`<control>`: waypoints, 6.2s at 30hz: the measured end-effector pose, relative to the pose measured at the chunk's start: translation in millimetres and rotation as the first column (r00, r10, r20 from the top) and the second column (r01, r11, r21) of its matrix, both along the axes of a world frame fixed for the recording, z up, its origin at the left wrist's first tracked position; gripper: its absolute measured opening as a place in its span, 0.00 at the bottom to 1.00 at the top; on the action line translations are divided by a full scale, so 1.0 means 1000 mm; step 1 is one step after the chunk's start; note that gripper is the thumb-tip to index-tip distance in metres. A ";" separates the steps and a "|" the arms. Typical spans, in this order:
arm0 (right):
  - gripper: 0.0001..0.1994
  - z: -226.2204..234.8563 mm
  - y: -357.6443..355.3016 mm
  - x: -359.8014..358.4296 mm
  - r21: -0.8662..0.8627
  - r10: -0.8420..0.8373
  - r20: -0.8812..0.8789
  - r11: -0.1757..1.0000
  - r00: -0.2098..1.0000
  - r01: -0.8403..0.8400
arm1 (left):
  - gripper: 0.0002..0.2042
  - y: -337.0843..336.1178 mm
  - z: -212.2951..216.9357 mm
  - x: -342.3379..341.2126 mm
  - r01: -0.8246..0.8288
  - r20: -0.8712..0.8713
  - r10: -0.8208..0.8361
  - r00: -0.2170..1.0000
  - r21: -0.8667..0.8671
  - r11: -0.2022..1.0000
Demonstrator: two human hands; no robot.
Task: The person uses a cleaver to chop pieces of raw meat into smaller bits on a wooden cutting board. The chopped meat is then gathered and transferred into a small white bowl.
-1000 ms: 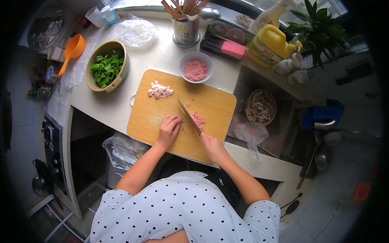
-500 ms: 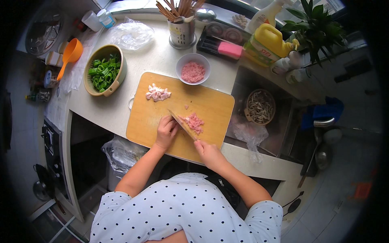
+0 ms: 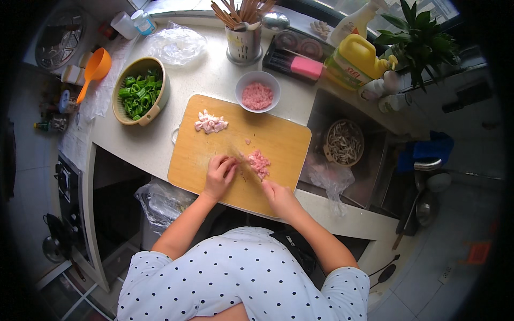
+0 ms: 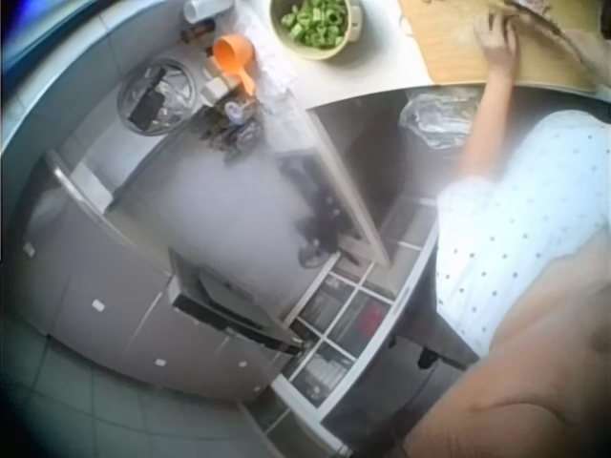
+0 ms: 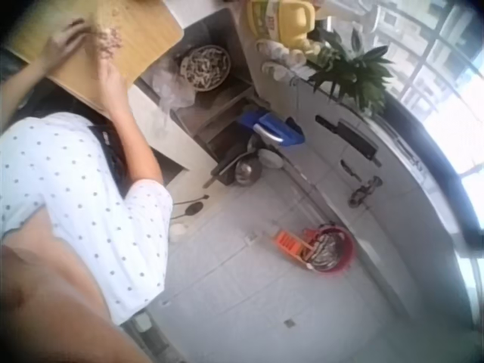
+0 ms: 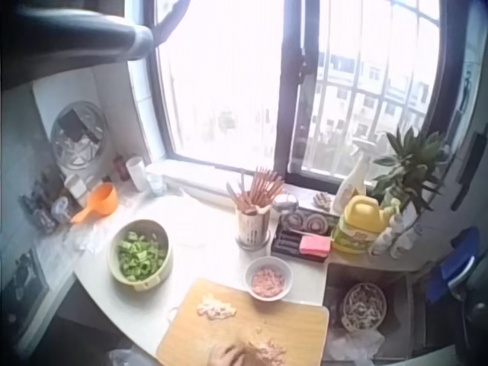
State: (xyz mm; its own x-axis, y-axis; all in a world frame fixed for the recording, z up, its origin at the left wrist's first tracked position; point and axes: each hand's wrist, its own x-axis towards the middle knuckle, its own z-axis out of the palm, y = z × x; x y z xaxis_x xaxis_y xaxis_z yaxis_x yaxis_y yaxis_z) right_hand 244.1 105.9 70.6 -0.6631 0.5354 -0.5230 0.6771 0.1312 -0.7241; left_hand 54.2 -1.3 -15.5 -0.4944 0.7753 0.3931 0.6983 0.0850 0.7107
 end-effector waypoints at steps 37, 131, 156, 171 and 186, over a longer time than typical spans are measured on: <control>0.21 0.013 -0.005 -0.007 -0.021 0.066 0.067 0.998 0.996 -0.065 | 0.08 0.002 -0.014 -0.010 0.106 -0.001 -0.106 0.994 0.032 0.994; 0.21 -0.025 -0.016 -0.033 0.033 -0.087 -0.094 0.995 0.992 0.091 | 0.10 -0.005 -0.022 0.001 0.022 0.012 -0.022 1.000 -0.007 1.000; 0.21 -0.002 -0.021 -0.032 -0.005 -0.026 0.000 1.000 1.000 0.026 | 0.08 -0.002 -0.017 -0.007 0.064 -0.001 -0.064 0.998 -0.047 0.997; 0.22 0.005 -0.011 -0.015 0.000 -0.090 -0.022 0.996 0.996 0.090 | 0.10 -0.003 -0.004 -0.007 0.104 0.016 -0.104 0.994 0.003 0.995; 0.21 0.015 -0.023 0.003 0.025 -0.044 0.088 0.999 0.995 0.042 | 0.09 0.011 -0.016 -0.005 0.143 -0.105 -0.153 0.983 -0.090 0.986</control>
State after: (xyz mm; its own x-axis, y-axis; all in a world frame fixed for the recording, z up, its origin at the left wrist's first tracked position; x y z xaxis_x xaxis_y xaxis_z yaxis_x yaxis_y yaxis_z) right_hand 247.1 82.7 85.4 -0.5904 0.5754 -0.5660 0.7440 0.1164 -0.6579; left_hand 49.6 9.8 -31.9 -0.3285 0.8683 0.3717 0.7820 0.0293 0.6226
